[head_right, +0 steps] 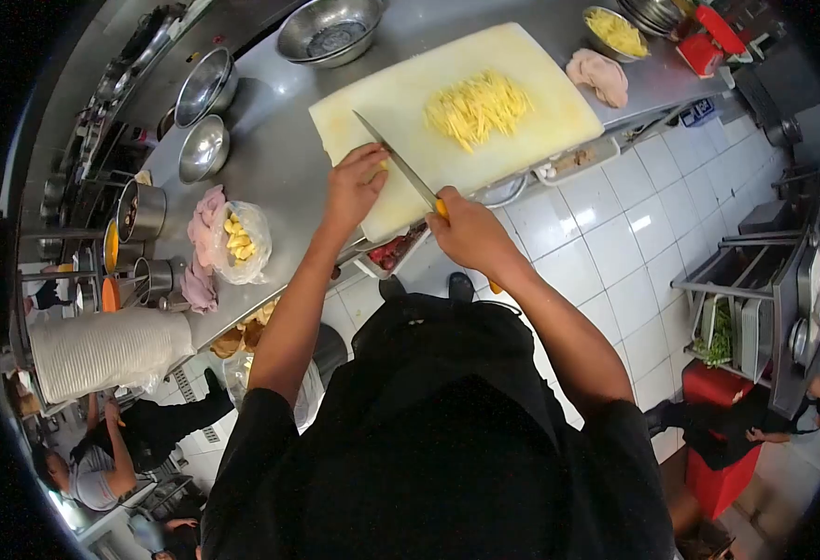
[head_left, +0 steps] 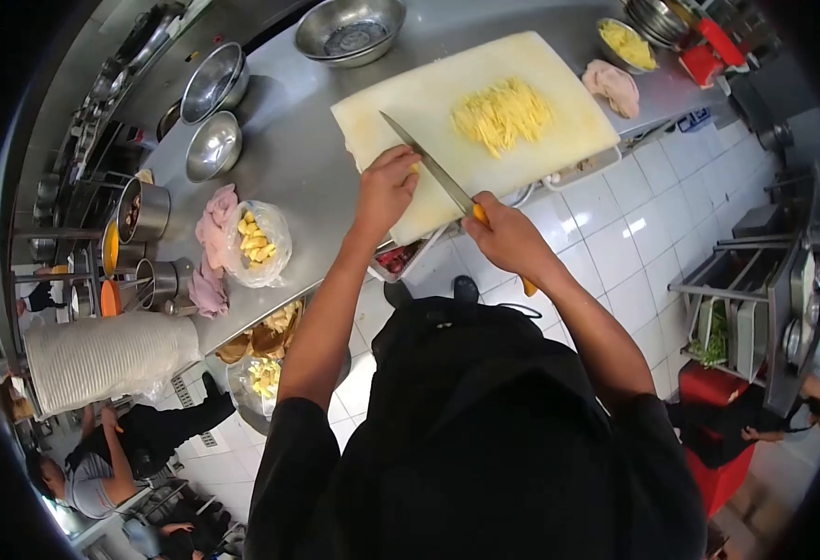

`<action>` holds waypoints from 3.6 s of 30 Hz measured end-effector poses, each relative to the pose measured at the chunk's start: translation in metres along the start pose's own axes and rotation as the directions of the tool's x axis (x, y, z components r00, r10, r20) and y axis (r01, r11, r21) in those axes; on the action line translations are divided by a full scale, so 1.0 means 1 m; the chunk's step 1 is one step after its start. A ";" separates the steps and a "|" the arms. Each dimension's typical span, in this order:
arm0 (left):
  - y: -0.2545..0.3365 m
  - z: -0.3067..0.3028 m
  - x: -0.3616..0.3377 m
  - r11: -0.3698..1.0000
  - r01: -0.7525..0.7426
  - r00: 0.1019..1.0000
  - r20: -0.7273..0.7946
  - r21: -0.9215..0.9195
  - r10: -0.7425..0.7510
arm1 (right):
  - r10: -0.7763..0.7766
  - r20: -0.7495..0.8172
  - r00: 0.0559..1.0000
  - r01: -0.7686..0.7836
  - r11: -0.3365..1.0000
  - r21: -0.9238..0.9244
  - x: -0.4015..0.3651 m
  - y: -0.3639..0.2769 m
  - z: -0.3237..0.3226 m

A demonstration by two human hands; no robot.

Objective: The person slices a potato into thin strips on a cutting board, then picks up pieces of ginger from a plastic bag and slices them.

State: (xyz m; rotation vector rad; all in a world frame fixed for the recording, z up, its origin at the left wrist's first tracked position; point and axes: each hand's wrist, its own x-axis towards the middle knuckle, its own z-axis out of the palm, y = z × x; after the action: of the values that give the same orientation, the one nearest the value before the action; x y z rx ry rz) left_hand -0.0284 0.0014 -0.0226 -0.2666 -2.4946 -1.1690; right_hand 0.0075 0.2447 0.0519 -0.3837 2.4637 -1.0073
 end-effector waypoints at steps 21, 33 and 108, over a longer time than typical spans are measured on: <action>0.003 0.011 -0.011 0.986 0.151 0.959 -0.232 -0.074 -0.164 | -0.057 0.010 0.998 0.057 0.996 -0.070 -0.004 -0.012 0.007; 0.007 0.016 -0.011 0.985 0.159 0.938 -0.301 -0.062 -0.170 | -0.034 0.024 0.999 0.037 0.994 -0.104 -0.030 -0.026 -0.014; 0.006 0.022 -0.013 0.984 0.113 0.934 -0.324 -0.137 -0.152 | -0.033 0.083 0.996 0.043 0.992 -0.119 -0.018 -0.020 -0.001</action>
State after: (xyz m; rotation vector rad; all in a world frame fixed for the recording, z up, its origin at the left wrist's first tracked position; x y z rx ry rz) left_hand -0.0199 0.0214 -0.0368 0.0691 -2.1787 -1.2952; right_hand 0.0244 0.2395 0.0722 -0.5020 2.4588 -0.8429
